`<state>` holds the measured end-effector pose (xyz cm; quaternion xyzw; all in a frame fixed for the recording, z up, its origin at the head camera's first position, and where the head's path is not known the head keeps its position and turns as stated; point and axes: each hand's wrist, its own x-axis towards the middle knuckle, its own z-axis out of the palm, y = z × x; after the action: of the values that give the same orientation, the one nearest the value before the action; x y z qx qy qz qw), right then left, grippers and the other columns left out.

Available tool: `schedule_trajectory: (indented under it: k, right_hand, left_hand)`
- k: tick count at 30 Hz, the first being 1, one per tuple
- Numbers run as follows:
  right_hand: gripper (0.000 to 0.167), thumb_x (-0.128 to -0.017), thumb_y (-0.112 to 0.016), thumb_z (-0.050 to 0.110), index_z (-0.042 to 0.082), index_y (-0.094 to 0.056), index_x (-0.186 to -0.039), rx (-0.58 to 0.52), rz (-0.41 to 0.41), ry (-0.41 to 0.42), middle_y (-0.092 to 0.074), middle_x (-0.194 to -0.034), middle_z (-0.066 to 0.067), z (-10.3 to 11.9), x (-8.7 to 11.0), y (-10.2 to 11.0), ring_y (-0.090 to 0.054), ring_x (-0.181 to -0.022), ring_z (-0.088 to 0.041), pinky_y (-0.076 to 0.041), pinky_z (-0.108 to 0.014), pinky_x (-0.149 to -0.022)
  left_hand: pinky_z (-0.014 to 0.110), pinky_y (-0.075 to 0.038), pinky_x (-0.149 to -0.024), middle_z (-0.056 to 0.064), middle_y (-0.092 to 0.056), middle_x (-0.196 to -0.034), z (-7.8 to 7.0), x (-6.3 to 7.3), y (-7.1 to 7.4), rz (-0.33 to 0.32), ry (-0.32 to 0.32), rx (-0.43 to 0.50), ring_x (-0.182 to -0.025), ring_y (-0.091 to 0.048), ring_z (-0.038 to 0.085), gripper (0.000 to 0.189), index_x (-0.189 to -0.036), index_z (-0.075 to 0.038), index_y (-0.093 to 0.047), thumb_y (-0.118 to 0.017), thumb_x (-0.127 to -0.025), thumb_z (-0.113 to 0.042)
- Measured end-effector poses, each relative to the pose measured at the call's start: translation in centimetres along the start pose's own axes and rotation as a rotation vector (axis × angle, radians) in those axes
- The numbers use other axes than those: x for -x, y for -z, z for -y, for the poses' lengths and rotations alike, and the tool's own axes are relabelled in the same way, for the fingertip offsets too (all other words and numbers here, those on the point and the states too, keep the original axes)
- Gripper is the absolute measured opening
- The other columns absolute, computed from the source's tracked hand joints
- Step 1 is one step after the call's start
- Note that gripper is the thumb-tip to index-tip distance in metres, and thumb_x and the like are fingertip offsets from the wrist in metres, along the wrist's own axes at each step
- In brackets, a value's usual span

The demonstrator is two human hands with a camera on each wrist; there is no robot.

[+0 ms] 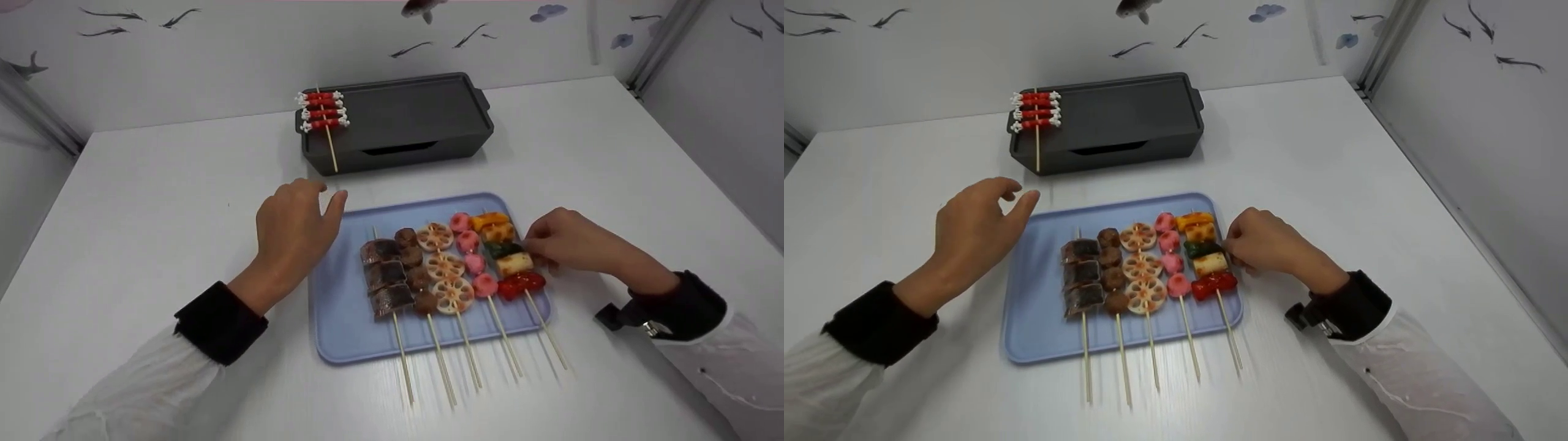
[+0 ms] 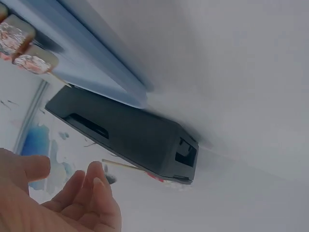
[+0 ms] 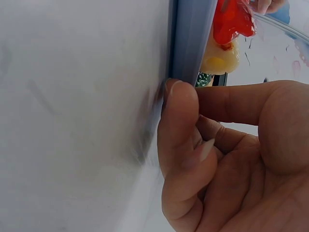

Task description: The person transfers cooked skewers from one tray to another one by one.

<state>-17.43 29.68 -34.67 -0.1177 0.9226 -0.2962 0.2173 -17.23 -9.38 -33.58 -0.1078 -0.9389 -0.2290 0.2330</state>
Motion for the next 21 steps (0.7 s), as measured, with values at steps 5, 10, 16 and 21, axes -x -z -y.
schedule_trajectory:
  k: [5, 10, 16, 21]
  right_hand:
    - [0.024, -0.101, -0.059, 0.019, 0.002, -0.074, -0.091, 0.006, 0.002, -0.001, -0.063, -0.068, -0.003, 0.0, 0.0, -0.1, -0.057, -0.057, -0.018, -0.044, -0.028, -0.051]
    - [0.025, -0.101, -0.060, 0.021, 0.003, -0.074, -0.089, 0.011, -0.008, -0.011, -0.063, -0.068, -0.003, 0.0, -0.1, 0.1, -0.056, -0.057, -0.017, -0.044, -0.028, -0.051]
    - [0.026, -0.101, -0.060, 0.022, 0.003, -0.074, -0.089, 0.011, -0.004, -0.031, -0.063, -0.068, -0.003, -0.1, -0.1, 0.1, -0.056, -0.058, -0.017, -0.045, -0.028, -0.052]
    - [0.026, -0.102, -0.060, 0.022, 0.003, -0.074, -0.090, 0.011, -0.002, -0.029, -0.064, -0.069, -0.003, -0.2, -0.1, -0.1, -0.056, -0.059, -0.018, -0.045, -0.028, -0.052]
  left_hand:
    - [0.043, -0.051, -0.054, 0.019, -0.071, -0.088, 0.7, -2.0, -0.7, 0.005, 0.052, -0.023, -0.075, -0.066, 0.034, 0.040, -0.106, 0.004, -0.074, -0.068, -0.098, -0.035]
    - [0.038, -0.045, -0.048, 0.017, -0.070, -0.080, 1.4, -4.1, -1.2, 0.026, 0.157, 0.039, -0.067, -0.065, 0.029, 0.043, -0.096, 0.002, -0.074, -0.064, -0.100, -0.039]
    - [0.028, -0.037, -0.046, 0.005, -0.064, -0.066, 1.8, -6.2, -1.5, 0.157, 0.409, 0.277, -0.057, -0.057, 0.017, 0.043, -0.077, -0.009, -0.073, -0.060, -0.101, -0.042]
    - [0.027, -0.055, -0.054, 0.013, -0.073, -0.084, 1.8, -7.3, -1.9, 0.304, 0.629, 0.636, -0.060, -0.067, 0.017, 0.041, -0.098, 0.002, -0.072, -0.060, -0.102, -0.038]
